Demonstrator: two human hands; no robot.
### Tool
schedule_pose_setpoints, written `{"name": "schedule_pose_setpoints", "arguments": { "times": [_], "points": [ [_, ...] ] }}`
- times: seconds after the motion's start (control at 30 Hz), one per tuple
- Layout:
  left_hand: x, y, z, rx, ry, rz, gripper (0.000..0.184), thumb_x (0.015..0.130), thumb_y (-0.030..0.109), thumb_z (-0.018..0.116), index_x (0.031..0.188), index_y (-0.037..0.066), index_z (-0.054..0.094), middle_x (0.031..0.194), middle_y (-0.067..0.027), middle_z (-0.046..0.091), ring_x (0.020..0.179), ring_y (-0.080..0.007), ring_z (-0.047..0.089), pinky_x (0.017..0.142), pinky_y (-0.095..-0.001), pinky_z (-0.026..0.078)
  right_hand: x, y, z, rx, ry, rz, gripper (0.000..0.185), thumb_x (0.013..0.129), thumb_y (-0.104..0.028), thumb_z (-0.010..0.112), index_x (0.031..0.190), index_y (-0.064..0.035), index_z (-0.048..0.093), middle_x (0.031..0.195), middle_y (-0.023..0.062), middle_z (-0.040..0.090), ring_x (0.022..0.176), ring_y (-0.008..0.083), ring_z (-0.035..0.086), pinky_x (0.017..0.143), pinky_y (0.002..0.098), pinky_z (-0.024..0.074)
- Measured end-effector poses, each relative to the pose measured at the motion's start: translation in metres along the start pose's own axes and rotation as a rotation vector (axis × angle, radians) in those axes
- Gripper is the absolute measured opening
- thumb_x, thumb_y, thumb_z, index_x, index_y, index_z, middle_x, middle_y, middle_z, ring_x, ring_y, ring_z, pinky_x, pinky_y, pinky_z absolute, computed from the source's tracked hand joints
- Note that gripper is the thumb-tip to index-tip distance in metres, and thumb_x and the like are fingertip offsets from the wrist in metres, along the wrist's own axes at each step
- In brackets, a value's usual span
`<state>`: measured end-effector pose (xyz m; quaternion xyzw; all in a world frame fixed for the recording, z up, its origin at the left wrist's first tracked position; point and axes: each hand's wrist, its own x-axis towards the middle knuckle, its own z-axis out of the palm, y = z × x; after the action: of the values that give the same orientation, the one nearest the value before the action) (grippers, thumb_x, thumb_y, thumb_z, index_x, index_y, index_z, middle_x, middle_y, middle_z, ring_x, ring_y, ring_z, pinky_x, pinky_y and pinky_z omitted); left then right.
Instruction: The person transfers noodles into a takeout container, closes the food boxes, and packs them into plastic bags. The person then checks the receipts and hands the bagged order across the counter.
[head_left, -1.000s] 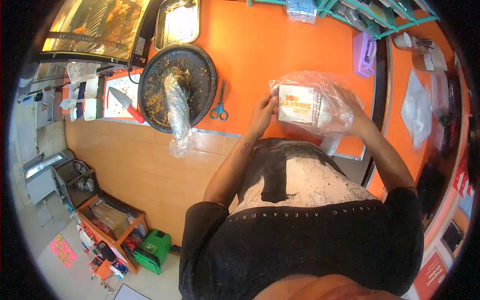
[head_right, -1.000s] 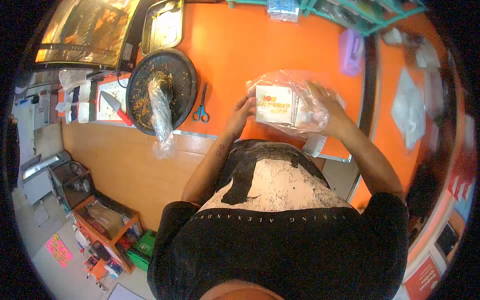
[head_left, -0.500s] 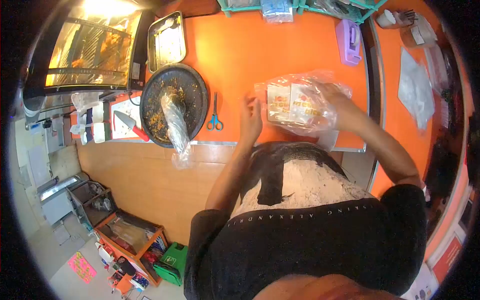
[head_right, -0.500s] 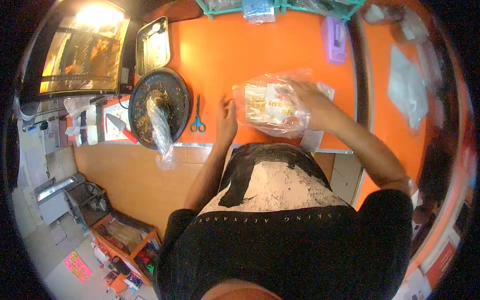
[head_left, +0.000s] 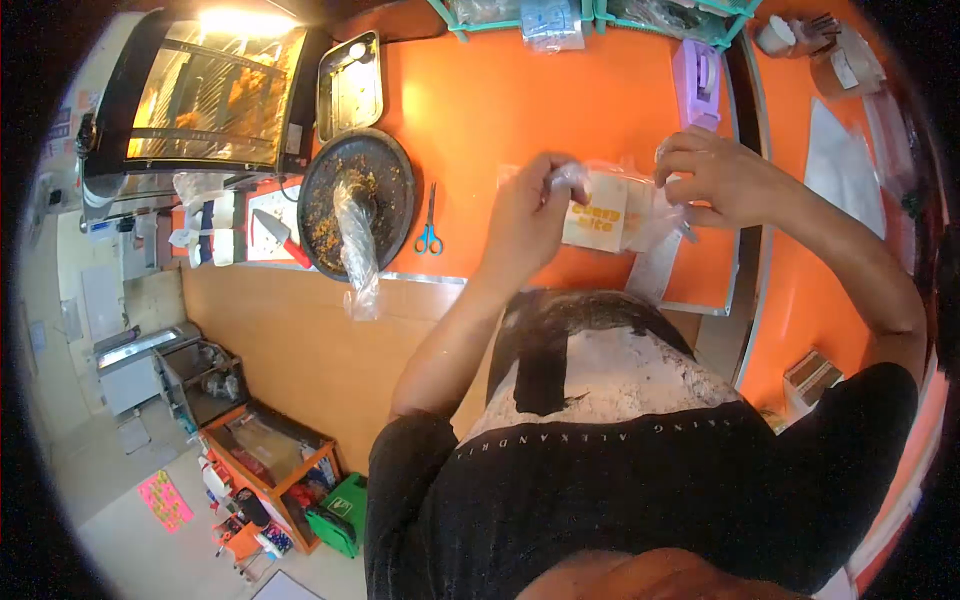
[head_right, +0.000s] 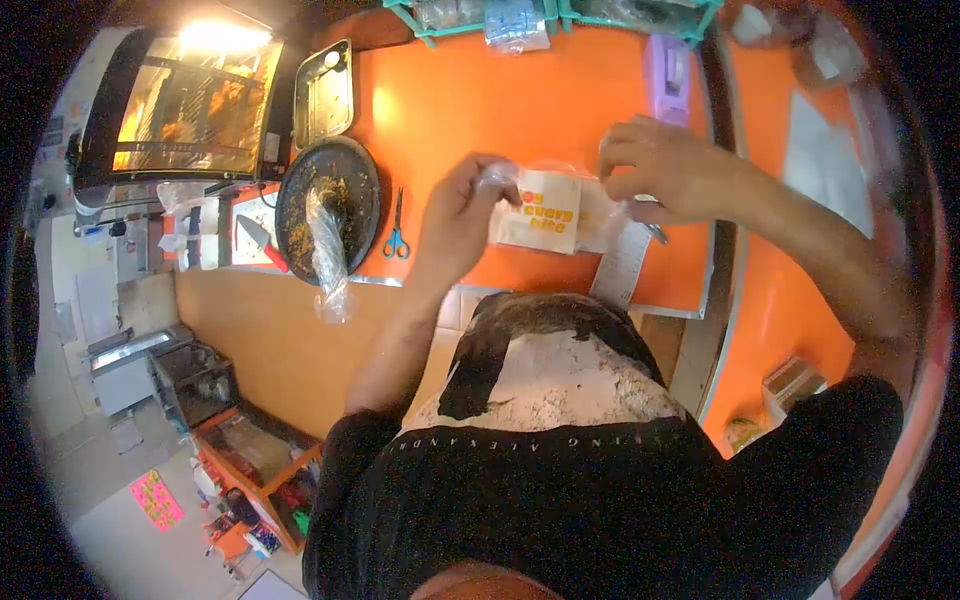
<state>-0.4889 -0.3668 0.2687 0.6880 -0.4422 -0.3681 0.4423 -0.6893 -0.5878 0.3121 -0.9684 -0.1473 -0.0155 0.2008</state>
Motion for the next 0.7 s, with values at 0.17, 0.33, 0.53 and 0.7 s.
{"name": "schedule_pose_setpoints", "arguments": {
  "times": [0.17, 0.33, 0.53, 0.7],
  "points": [
    [-0.005, 0.047, 0.026, -0.102, -0.123, 0.126, 0.038, 0.09, -0.001, 0.062, 0.123, 0.0, 0.044, 0.115, -0.0127, 0.057, 0.104, -0.0194, 0.061, 0.094, -0.0342, 0.051, 0.016, -0.014, 0.021, 0.249, 0.139, 0.176, 0.021, 0.075, -0.01, 0.075, 0.09, -0.0068, 0.06, 0.093, 0.0091, 0.058, 0.087, 0.0318, 0.064, 0.069, 0.043, 0.0525],
    [-0.009, 0.039, 0.058, -0.03, -0.06, 0.057, 0.06, 0.083, -0.004, 0.07, 0.13, 0.006, 0.035, 0.118, -0.0138, 0.049, 0.108, -0.0203, 0.058, 0.088, -0.0356, 0.052, 0.01, -0.016, 0.043, 0.674, 0.377, 0.278, 0.031, 0.076, -0.008, 0.077, 0.102, -0.0058, 0.059, 0.096, 0.0091, 0.058, 0.092, 0.027, 0.065, 0.075, 0.0414, 0.0531],
    [-0.002, 0.03, 0.051, -0.11, -0.421, 0.158, 0.056, 0.083, -0.005, 0.067, 0.13, 0.007, 0.039, 0.111, -0.0107, 0.054, 0.098, -0.0183, 0.06, 0.082, -0.0343, 0.051, 0.021, 0.005, 0.07, 0.497, 0.48, 0.073, 0.06, 0.074, -0.017, 0.083, 0.126, -0.0073, 0.054, 0.107, 0.0099, 0.056, 0.107, 0.0246, 0.06, 0.101, 0.0412, 0.0455],
    [0.006, 0.041, 0.035, 0.067, -0.434, 0.341, 0.042, 0.08, 0.0, 0.067, 0.117, 0.006, 0.05, 0.11, -0.0149, 0.062, 0.107, -0.0265, 0.062, 0.088, -0.0403, 0.049, 0.041, 0.03, 0.16, 0.439, 0.351, -0.179, 0.071, 0.075, -0.036, 0.082, 0.133, -0.0085, 0.053, 0.125, 0.0126, 0.058, 0.115, 0.0296, 0.059, 0.104, 0.0409, 0.044]
  ]
}}
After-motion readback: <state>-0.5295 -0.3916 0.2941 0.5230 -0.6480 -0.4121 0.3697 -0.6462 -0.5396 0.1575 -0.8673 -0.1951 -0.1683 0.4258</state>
